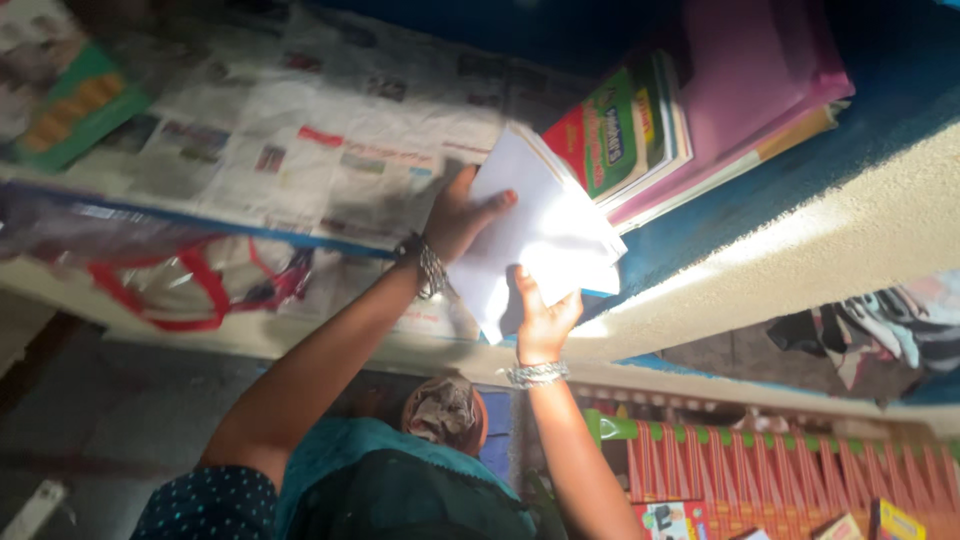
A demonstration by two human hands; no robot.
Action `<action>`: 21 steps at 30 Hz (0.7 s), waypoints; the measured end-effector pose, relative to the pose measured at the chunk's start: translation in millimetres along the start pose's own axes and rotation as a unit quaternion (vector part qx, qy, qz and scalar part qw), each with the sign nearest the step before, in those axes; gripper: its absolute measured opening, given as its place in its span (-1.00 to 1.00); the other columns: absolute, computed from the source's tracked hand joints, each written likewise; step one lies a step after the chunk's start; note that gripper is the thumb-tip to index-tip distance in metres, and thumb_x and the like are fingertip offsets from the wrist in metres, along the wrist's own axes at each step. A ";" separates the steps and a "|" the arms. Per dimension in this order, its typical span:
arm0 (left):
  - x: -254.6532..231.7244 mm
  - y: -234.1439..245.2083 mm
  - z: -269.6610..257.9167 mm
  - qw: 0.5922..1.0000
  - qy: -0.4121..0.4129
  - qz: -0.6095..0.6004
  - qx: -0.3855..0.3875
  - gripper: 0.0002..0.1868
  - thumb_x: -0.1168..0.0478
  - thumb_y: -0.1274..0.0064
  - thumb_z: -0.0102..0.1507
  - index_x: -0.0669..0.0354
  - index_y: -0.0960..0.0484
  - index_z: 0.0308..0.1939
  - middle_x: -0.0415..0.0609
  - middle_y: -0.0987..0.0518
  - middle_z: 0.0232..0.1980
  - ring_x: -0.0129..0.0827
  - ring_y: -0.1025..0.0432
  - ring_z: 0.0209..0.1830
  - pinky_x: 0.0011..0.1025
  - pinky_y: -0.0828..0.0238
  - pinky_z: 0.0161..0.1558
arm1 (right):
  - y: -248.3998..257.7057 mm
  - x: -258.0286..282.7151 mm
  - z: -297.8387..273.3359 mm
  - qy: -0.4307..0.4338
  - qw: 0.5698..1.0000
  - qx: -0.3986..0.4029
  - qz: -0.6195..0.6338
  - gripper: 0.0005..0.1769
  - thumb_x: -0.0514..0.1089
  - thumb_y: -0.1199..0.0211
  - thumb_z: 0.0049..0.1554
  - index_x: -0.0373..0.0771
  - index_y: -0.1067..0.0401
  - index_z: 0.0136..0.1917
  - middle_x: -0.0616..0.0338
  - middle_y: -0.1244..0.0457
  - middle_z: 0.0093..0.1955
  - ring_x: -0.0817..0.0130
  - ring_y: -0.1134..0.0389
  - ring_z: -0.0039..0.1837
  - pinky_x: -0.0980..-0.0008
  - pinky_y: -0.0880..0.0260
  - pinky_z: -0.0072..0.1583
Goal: The person wipes dust off books and a wallet with a cloth and organizes them on a shelf, also moving miscellaneous items into a white bowl on a bed.
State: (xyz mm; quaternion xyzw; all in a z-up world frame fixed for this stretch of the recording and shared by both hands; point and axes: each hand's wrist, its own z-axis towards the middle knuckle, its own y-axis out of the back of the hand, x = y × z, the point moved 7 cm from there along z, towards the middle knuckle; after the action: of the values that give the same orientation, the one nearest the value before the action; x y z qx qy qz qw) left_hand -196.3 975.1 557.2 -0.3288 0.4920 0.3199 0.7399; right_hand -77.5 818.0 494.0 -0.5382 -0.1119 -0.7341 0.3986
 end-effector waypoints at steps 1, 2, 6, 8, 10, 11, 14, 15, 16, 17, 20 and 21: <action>0.9 -2.9 16.5 1.000 0.007 0.005 0.004 -0.45 0.01 -0.23 0.21 0.29 -0.51 0.14 -0.04 -0.66 -0.05 -0.46 -0.56 -0.11 -0.46 -0.53 -0.06 | -4.2 0.1 7.8 0.012 1.000 -0.011 0.019 -0.38 -0.19 -0.47 0.11 -0.52 -0.28 0.31 -0.09 -0.32 0.18 0.26 -0.37 0.19 0.25 -0.39 0.28; 2.2 -7.7 33.6 1.000 0.010 0.004 0.022 -0.45 0.01 -0.23 0.21 0.29 -0.51 0.14 -0.04 -0.66 -0.05 -0.46 -0.56 -0.11 -0.46 -0.53 -0.06 | -8.1 0.1 16.3 0.017 0.999 -0.028 0.016 -0.38 -0.19 -0.47 0.11 -0.52 -0.28 0.31 -0.09 -0.32 0.18 0.26 -0.37 0.19 0.25 -0.39 0.28; -7.8 -28.8 94.2 0.987 -0.094 -0.052 0.118 -0.55 0.09 -0.24 0.31 0.35 -0.48 0.09 0.00 -0.64 0.01 -0.46 -0.53 0.01 -0.45 -0.52 0.05 | -26.8 20.1 41.8 0.161 0.957 -0.137 -0.197 0.03 -0.15 -0.42 0.16 -0.46 0.16 0.63 -0.25 0.30 0.68 0.03 0.24 0.69 0.04 0.25 0.63; -0.7 -38.6 120.1 0.981 -0.094 -0.070 0.152 -0.56 0.11 -0.25 0.30 0.34 -0.46 0.07 -0.01 -0.63 0.01 -0.46 -0.54 0.00 -0.44 -0.54 0.04 | -28.1 16.1 54.8 0.187 0.940 -0.167 -0.233 0.09 -0.10 -0.40 0.17 -0.41 0.25 0.68 -0.26 0.40 0.71 -0.04 0.35 0.74 -0.03 0.34 0.67; 18.8 -48.9 143.1 0.981 -0.066 -0.024 0.181 -0.54 0.09 -0.25 0.26 0.34 -0.51 0.08 0.00 -0.64 0.03 -0.45 -0.55 0.03 -0.45 -0.52 0.05 | -35.3 21.1 55.7 0.329 0.847 -0.210 -0.361 0.19 0.05 -0.39 0.30 -0.27 0.50 0.70 -0.24 0.48 0.79 -0.14 0.47 0.77 -0.22 0.43 0.73; 28.7 -53.0 153.9 0.978 -0.065 -0.028 0.195 -0.54 0.09 -0.25 0.26 0.34 -0.51 0.08 0.00 -0.64 0.03 -0.45 -0.55 0.03 -0.45 -0.52 0.05 | -31.7 14.5 61.0 0.329 0.841 -0.222 -0.368 0.19 0.05 -0.39 0.30 -0.27 0.50 0.70 -0.24 0.48 0.79 -0.14 0.47 0.77 -0.22 0.43 0.73; 65.9 -62.1 172.5 0.970 -0.056 0.006 0.236 -0.53 0.00 -0.20 0.29 0.34 -0.58 0.08 0.02 -0.66 -0.01 -0.41 -0.54 -0.01 -0.43 -0.50 0.04 | -24.9 -1.7 68.2 0.275 0.769 -0.271 -0.508 0.29 0.23 -0.43 0.12 -0.24 0.40 0.69 -0.29 0.48 0.73 -0.27 0.53 0.75 -0.38 0.51 0.61; 73.4 -61.0 174.5 0.972 -0.088 0.021 0.217 -0.50 -0.03 -0.16 0.32 0.34 -0.55 0.12 0.01 -0.64 0.02 -0.40 -0.52 0.02 -0.42 -0.47 0.07 | -23.0 -6.1 69.8 0.250 0.766 -0.271 -0.527 0.32 0.27 -0.44 0.08 -0.24 0.37 0.69 -0.30 0.47 0.72 -0.28 0.52 0.74 -0.39 0.52 0.60; 77.9 -60.2 178.9 0.972 -0.124 0.035 0.199 -0.47 -0.06 -0.13 0.35 0.33 -0.52 0.17 0.00 -0.62 0.06 -0.39 -0.50 0.06 -0.42 -0.44 0.10 | -21.3 -9.2 74.3 0.226 0.761 -0.273 -0.543 0.35 0.32 -0.45 0.04 -0.24 0.35 0.69 -0.31 0.45 0.71 -0.29 0.52 0.73 -0.41 0.52 0.59; 86.7 -60.7 180.7 0.969 -0.124 0.034 0.212 -0.47 -0.06 -0.13 0.35 0.33 -0.52 0.17 0.00 -0.62 0.06 -0.39 -0.50 0.06 -0.42 -0.44 0.10 | -20.6 -10.0 74.0 0.223 0.756 -0.286 -0.545 0.35 0.32 -0.45 0.04 -0.24 0.35 0.69 -0.31 0.45 0.71 -0.29 0.52 0.73 -0.41 0.52 0.59; 132.3 -45.4 190.8 0.973 -0.038 0.126 0.191 -0.45 -0.09 -0.11 0.31 0.31 -0.52 0.15 -0.02 -0.65 0.00 -0.39 -0.54 0.01 -0.41 -0.45 0.05 | -25.0 -15.5 69.1 0.223 0.749 -0.280 -0.558 0.30 0.25 -0.41 0.10 -0.28 0.38 0.70 -0.32 0.44 0.72 -0.27 0.51 0.75 -0.37 0.57 0.61; 148.6 -40.3 193.0 0.972 -0.016 0.108 0.207 -0.46 -0.10 -0.07 0.35 0.32 -0.54 0.16 0.01 -0.65 0.02 -0.38 -0.52 0.02 -0.41 -0.44 0.07 | -25.7 -19.3 70.0 0.216 0.758 -0.271 -0.552 0.29 0.23 -0.40 0.12 -0.30 0.39 0.70 -0.32 0.42 0.73 -0.25 0.50 0.76 -0.36 0.60 0.61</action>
State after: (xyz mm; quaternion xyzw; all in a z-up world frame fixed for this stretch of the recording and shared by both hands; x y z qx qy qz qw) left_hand -18.0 1128.7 482.5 -0.1087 0.5679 0.2942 0.7610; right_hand -44.5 885.4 511.6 -0.2956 -0.0970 -0.9234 -0.2248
